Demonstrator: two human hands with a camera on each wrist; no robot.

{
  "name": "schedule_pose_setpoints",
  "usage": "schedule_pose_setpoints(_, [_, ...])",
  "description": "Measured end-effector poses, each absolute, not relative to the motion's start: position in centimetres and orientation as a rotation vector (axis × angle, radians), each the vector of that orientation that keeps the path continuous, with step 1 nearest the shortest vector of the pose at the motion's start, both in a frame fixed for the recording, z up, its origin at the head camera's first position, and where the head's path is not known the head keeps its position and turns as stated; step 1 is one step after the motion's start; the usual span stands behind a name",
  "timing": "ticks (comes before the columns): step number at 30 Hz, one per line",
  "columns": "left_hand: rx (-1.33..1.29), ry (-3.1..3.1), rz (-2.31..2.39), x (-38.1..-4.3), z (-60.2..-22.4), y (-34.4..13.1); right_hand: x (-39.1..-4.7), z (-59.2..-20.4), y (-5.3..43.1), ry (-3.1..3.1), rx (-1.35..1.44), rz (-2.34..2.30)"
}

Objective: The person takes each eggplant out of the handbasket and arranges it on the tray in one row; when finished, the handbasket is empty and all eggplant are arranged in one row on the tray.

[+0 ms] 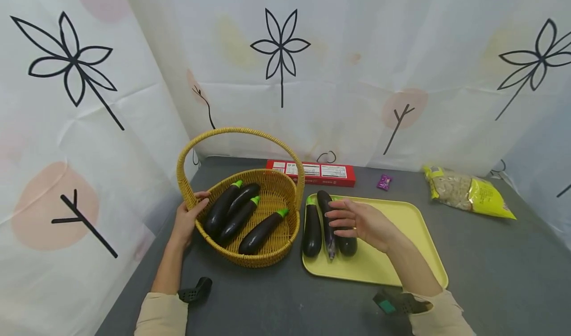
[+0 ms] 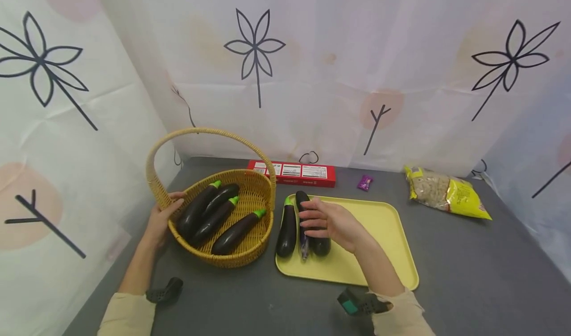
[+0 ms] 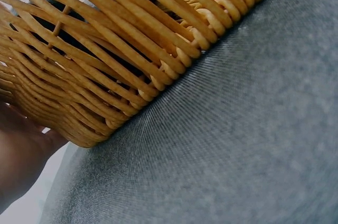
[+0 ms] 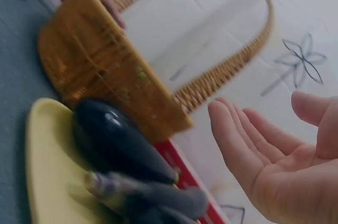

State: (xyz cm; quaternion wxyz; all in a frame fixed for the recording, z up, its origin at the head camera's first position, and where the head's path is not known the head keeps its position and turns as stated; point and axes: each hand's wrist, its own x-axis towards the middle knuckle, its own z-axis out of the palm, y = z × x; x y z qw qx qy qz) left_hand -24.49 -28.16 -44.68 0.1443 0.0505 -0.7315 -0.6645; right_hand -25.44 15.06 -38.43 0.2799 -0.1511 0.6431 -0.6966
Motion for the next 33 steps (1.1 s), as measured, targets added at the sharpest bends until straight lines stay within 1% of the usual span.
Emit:
schedule_pose_setpoints(8, [0.149,-2.113,-1.93,-24.6,-44.6,-28.1,-24.4,-37.2,12.5,1.607,-0.414,-1.81])
schedule_pose_setpoints(17, [0.165,-2.113,-1.936,-24.5,-44.6,-28.3,-24.4,-35.9,9.0,1.557,-0.434,-1.765])
schedule_pose_setpoints(25, [0.158,-2.125,-1.936,-24.3,-44.5,-28.2,-25.1,-35.7,5.4,1.617,-0.437,-1.699])
schedule_pose_setpoints(33, [0.149,-2.115,-1.935,-24.4,-44.6,-28.2,-26.7,-35.7,2.5,1.831,-0.461,-1.488])
